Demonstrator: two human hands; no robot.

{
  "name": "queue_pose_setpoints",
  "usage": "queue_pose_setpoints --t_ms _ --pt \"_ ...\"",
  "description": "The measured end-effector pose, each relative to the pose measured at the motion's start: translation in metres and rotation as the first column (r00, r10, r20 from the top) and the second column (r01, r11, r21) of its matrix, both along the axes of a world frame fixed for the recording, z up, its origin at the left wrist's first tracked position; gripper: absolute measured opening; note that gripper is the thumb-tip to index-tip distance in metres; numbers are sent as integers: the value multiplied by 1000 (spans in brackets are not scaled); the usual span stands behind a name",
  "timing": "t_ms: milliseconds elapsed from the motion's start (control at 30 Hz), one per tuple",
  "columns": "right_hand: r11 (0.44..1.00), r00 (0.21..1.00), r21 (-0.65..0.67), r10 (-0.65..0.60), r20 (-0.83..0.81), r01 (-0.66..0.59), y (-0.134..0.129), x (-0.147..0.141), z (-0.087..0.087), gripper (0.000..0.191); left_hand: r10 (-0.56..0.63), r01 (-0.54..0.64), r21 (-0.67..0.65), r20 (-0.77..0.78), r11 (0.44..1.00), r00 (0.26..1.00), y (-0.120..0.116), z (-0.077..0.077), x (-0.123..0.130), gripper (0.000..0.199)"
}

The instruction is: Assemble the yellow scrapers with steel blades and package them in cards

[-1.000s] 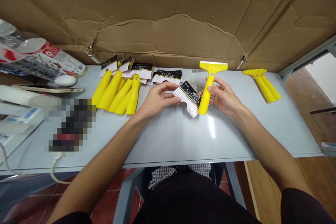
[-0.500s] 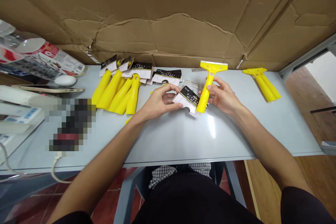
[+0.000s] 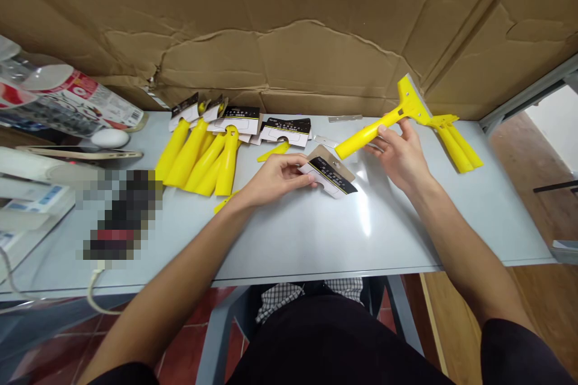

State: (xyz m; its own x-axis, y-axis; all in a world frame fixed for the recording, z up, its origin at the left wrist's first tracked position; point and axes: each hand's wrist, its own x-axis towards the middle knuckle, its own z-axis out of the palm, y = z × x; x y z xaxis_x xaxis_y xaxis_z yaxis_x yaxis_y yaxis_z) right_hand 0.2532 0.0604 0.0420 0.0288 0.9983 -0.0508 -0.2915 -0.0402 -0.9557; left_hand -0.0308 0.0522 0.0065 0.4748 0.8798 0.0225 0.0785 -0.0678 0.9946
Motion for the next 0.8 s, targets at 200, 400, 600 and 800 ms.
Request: queue_pose_setpoints --t_ms 200,400,600,800 --pt "999 999 -35 27 37 -26 -5 -11 -5 53 155 -144 -128 85 981 984 -3 -1 7 32" --pt "999 996 -25 49 73 -47 -5 -15 -12 56 290 -272 -133 137 953 947 -10 -9 18 37" --pt "998 993 -19 66 94 -65 -7 -17 -18 53 390 -342 -219 239 914 889 -19 -19 33 46" --pt "994 988 20 100 121 -103 -10 -18 -23 44 427 -411 -118 197 904 882 -25 -26 39 70"
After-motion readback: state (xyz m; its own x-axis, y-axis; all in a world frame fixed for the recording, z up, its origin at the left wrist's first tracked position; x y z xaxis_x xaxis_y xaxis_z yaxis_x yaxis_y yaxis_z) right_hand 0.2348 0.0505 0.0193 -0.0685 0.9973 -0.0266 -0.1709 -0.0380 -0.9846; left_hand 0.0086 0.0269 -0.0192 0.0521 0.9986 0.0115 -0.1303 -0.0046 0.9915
